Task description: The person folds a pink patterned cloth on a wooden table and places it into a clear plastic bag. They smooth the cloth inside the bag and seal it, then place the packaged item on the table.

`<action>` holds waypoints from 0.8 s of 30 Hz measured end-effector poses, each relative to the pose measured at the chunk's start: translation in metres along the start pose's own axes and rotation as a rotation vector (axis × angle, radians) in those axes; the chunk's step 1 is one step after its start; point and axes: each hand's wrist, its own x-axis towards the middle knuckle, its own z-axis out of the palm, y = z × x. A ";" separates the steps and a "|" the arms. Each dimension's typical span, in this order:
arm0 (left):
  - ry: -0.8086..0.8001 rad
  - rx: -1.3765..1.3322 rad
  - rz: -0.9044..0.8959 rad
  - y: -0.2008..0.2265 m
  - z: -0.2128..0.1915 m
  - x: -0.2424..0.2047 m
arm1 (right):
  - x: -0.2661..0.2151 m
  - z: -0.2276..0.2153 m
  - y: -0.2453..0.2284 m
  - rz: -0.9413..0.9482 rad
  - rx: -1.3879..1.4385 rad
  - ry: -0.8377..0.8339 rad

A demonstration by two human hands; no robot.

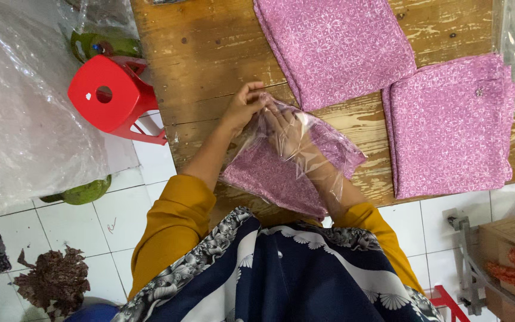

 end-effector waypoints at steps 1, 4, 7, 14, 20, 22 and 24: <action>-0.024 0.073 0.055 -0.001 0.001 0.002 | 0.002 -0.004 -0.002 0.086 0.080 -0.067; -0.024 0.217 0.159 0.000 0.004 0.000 | 0.013 -0.017 -0.007 0.338 0.324 -0.274; 0.099 0.333 0.245 0.009 0.005 -0.013 | 0.023 -0.027 -0.009 0.329 0.201 -0.205; 0.081 0.980 0.773 -0.001 0.019 -0.045 | 0.010 -0.009 -0.005 -0.047 -0.470 -0.073; 0.245 1.026 0.846 -0.025 0.041 -0.033 | 0.019 0.025 -0.002 -0.758 -3.200 -0.127; 0.280 0.999 0.877 -0.029 0.045 -0.037 | 0.026 0.020 -0.008 -1.112 -3.100 -0.225; 0.243 0.969 0.895 -0.024 0.040 -0.034 | 0.036 0.002 -0.016 -1.449 -2.962 -0.328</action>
